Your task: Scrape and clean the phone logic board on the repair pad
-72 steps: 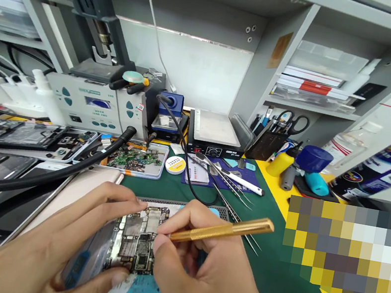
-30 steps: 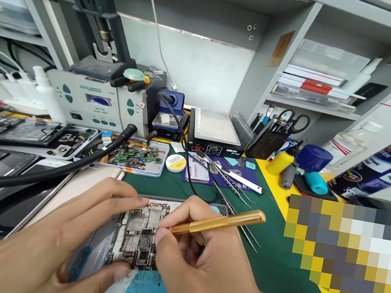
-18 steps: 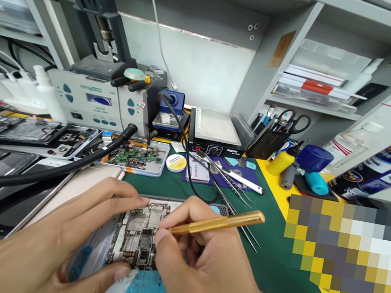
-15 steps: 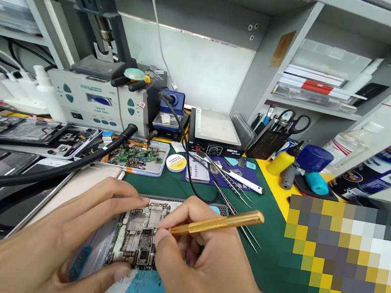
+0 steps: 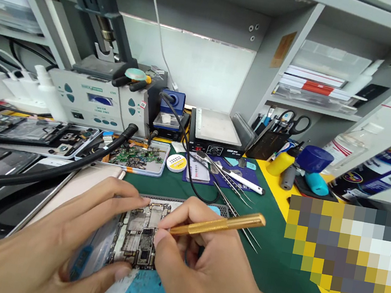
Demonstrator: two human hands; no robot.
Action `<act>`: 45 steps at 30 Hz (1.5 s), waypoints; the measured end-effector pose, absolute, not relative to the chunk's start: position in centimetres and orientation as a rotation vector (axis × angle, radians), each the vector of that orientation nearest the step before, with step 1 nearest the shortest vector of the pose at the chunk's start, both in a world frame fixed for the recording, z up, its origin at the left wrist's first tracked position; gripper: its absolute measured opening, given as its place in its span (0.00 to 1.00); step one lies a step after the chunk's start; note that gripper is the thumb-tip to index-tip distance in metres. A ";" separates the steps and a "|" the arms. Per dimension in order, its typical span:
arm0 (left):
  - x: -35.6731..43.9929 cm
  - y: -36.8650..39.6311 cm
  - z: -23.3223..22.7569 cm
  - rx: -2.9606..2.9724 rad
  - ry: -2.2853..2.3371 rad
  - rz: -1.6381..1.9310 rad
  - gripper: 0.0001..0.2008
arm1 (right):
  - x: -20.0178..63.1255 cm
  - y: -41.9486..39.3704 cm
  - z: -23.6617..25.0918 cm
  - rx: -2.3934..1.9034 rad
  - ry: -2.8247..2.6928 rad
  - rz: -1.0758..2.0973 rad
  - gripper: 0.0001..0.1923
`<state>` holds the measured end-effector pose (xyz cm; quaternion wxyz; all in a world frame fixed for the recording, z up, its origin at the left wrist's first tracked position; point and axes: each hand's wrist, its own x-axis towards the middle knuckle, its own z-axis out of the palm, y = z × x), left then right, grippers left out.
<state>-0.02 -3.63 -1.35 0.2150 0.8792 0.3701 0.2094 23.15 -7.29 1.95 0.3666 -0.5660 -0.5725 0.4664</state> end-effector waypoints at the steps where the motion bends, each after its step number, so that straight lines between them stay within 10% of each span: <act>1: 0.0 -3.6 -1.4 2.437 1.028 0.579 0.32 | 23.1 -7.3 2.0 -1.456 -1.474 1.198 0.07; 45: -0.1 -3.7 -1.4 2.481 1.007 0.604 0.32 | 22.9 -7.5 2.3 -1.482 -1.428 1.162 0.08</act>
